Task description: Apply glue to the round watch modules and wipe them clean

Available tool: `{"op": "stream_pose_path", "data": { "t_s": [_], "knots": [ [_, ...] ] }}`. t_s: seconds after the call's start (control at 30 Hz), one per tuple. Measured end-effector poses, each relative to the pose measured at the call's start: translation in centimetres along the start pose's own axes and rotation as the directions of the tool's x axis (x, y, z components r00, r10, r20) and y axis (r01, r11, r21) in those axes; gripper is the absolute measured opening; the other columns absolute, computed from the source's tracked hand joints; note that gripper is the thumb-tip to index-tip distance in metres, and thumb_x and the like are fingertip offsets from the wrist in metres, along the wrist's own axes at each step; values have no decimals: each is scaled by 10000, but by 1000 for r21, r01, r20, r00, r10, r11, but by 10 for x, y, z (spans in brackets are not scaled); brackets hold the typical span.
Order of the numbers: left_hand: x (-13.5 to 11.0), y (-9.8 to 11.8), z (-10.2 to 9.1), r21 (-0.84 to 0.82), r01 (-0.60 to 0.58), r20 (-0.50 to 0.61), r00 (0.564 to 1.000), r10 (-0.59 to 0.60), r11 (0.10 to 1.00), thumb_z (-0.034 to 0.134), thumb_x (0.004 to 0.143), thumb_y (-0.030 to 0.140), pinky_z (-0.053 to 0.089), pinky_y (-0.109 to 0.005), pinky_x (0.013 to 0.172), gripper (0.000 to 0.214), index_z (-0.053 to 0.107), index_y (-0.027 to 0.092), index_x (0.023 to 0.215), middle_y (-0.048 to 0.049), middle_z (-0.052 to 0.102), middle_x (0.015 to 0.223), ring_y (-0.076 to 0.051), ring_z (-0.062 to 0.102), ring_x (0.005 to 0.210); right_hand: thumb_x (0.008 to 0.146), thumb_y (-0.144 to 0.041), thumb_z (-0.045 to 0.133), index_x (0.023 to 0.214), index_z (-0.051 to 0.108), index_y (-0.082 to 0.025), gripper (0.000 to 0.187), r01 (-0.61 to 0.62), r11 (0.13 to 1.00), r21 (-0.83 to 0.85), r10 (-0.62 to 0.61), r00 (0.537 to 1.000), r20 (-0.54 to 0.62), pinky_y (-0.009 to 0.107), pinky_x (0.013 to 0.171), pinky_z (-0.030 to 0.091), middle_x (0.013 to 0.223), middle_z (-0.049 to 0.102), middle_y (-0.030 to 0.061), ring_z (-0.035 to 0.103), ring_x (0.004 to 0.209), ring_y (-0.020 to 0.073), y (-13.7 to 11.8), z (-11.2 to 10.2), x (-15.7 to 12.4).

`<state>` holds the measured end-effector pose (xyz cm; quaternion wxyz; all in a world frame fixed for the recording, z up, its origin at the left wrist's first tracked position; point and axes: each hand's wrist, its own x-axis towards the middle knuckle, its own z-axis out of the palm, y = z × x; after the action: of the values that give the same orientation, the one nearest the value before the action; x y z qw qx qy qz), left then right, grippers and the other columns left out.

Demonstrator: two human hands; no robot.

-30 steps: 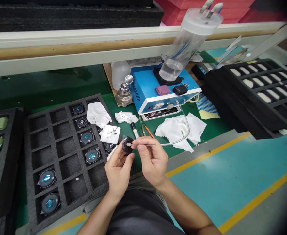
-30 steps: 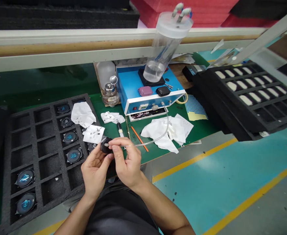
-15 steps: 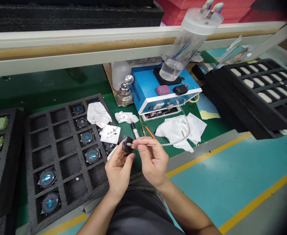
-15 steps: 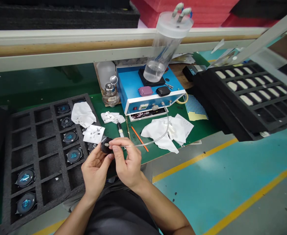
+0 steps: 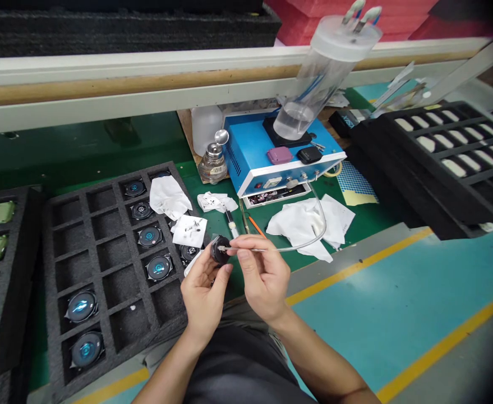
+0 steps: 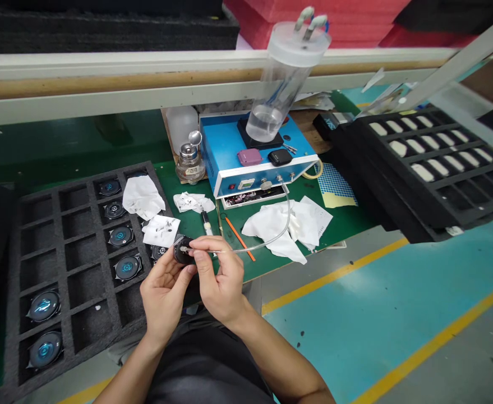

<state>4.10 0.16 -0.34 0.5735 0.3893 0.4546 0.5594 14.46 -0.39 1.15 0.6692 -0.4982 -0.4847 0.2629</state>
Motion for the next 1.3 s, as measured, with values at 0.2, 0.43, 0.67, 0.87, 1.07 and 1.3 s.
{"op": "stream_pose_path", "data": {
  "t_s": [0.2,0.43,0.67,0.87,1.07,1.3],
  "knots": [
    [0,0,0,10,6,-3,1000,-6,1000,820,787,191,629,-280,912,448,734,223,1225,-84,780,1172,-223,769,1023,968,-135,579,1088,668,-251,188,-3,1000,-9,3,1000,3,344,833,631,1033,701,42,703,946,167,0,-1,1],
    [0,1,0,26,5,6,1000,-6,1000,810,793,191,631,-287,913,452,720,199,1237,-95,778,1175,-226,768,1028,967,-141,583,1079,671,-253,180,-5,1000,-26,5,1000,6,347,855,621,1037,705,39,709,952,169,1,-1,2],
    [0,0,0,23,0,7,1000,0,1000,806,794,173,627,-275,917,447,723,209,1232,-81,780,1173,-217,766,1033,968,-145,583,1078,670,-253,177,-2,999,-32,2,1000,7,355,865,616,1036,709,40,710,952,171,1,-2,2],
    [0,1,0,2,6,8,1000,-6,1000,807,797,168,624,-258,911,445,730,236,1231,-68,782,1170,-206,768,1027,966,-147,588,1080,672,-258,179,-10,999,-37,11,1000,7,352,864,618,1035,709,34,714,946,169,1,-3,2],
    [0,0,0,22,14,3,1000,-14,1000,820,791,218,631,-294,914,460,728,218,1242,-94,779,1170,-234,768,1026,968,-152,585,1081,669,-256,175,-12,999,-34,12,1000,8,353,856,625,1033,707,35,714,944,170,2,-3,1],
    [0,1,0,48,19,6,1000,-19,999,821,793,248,635,-313,911,465,723,216,1246,-96,777,1175,-242,767,1027,968,-157,585,1079,669,-250,167,-7,999,-34,7,1000,9,347,845,631,1030,708,35,712,940,167,2,-3,1]
  ]
}}
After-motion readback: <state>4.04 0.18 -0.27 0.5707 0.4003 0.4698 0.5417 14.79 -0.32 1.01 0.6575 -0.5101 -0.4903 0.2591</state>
